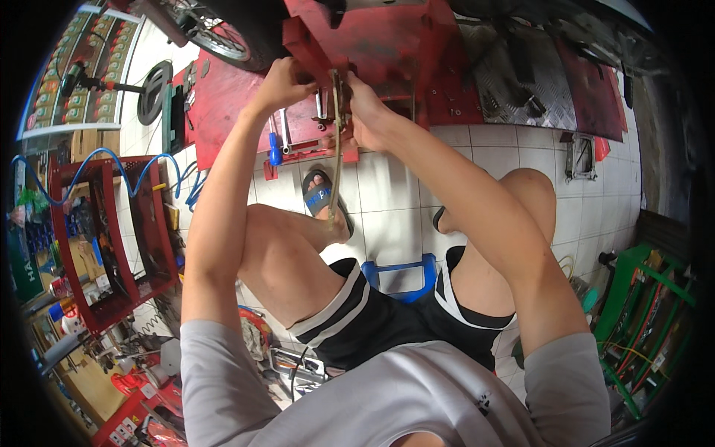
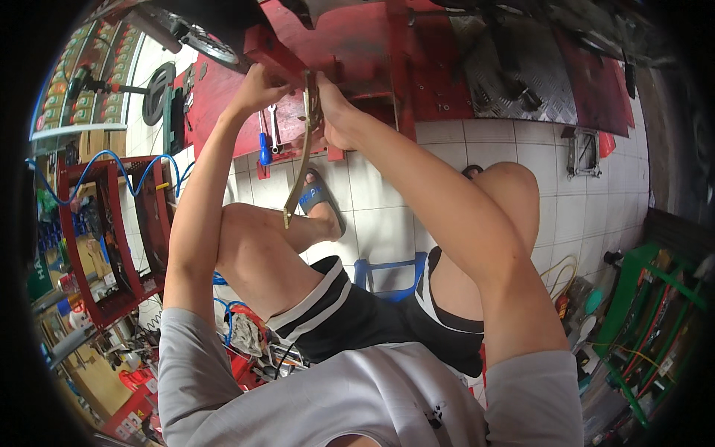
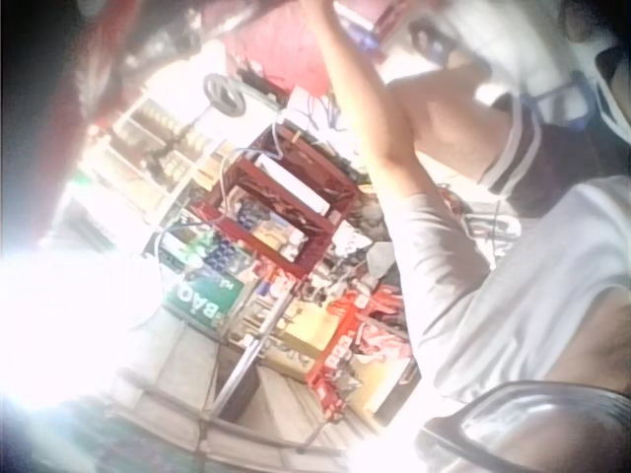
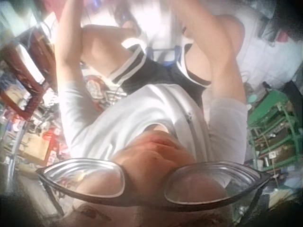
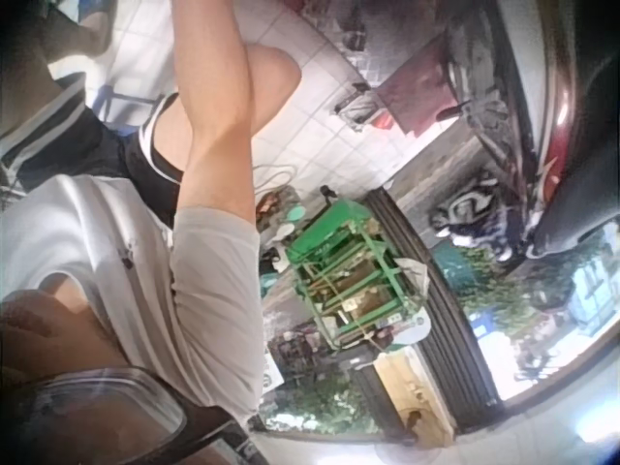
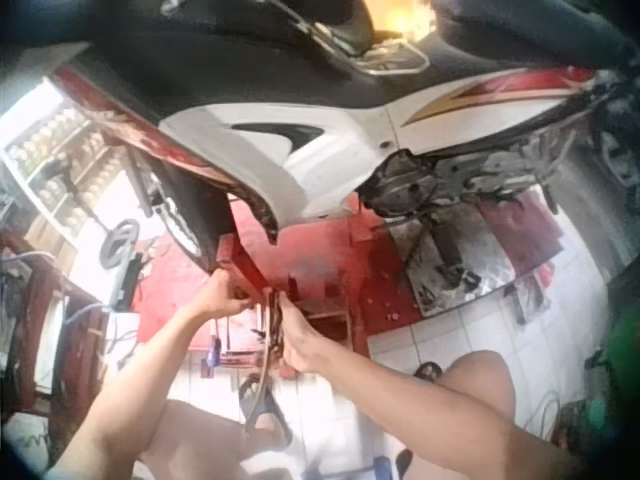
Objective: The person sits on a low stool and works on a motorcycle brake assembly. They use a wrench to loosen and remove bolts, then detach a metal bracket from the red lift stand. The person handles the bracket and small hardware pieces, reattaching them to the assembly.
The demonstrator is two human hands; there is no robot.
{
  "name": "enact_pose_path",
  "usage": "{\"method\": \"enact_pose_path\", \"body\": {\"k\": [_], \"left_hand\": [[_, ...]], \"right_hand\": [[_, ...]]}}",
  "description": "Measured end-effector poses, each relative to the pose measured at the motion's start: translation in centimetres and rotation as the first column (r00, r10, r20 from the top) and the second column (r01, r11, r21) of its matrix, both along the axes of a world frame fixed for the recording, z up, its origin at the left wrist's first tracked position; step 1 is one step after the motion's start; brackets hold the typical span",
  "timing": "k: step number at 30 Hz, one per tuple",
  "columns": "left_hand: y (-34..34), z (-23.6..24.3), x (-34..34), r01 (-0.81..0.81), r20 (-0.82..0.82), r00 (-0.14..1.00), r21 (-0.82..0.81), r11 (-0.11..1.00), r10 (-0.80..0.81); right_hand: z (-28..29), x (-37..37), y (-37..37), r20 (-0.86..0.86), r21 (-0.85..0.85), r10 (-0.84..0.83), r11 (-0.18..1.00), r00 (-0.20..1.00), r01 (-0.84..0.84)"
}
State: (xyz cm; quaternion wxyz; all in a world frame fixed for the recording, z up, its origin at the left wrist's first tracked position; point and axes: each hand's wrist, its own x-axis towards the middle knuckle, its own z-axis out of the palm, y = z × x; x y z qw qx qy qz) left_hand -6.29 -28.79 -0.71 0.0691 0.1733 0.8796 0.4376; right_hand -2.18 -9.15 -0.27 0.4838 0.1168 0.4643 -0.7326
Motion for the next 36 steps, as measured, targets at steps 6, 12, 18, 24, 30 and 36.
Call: {"method": "enact_pose_path", "body": {"k": [6, 12, 18, 24, 30, 36], "left_hand": [[-0.8, 0.6, 0.3, 0.018, -0.096, 0.995, -0.054, 0.998, -0.024], [-0.5, 1.0, 0.3, 0.002, -0.258, 0.966, -0.119, 0.993, -0.033], [-0.5, 2.4, 0.6, 0.017, -0.256, 0.963, -0.248, 0.969, -0.082], [0.0, 2.8, 0.9, -0.017, -0.287, 0.956, -0.236, 0.972, -0.053], [-0.1, 1.7, 1.0, -0.115, -0.253, 0.965, -0.199, 0.973, 0.063], [0.6, 3.1, 3.4, 0.194, 0.484, 0.869, -0.142, 0.971, -0.103]], "right_hand": [[0.8, 0.2, -0.2, 0.011, 0.103, 0.070, 0.992, 0.998, -0.070], [1.3, 0.0, 0.2, -0.035, 0.199, 0.148, 0.970, 0.988, -0.138], [1.5, -0.1, 0.5, -0.013, 0.233, 0.179, 0.957, 0.984, -0.172], [1.2, -0.2, 0.8, -0.081, 0.213, 0.178, 0.964, 0.981, -0.157], [0.8, 0.0, 0.7, -0.075, 0.189, 0.199, 0.965, 0.977, -0.182], [2.1, 1.0, 3.2, -0.165, 0.285, 0.313, 0.923, 0.935, -0.259]]}}
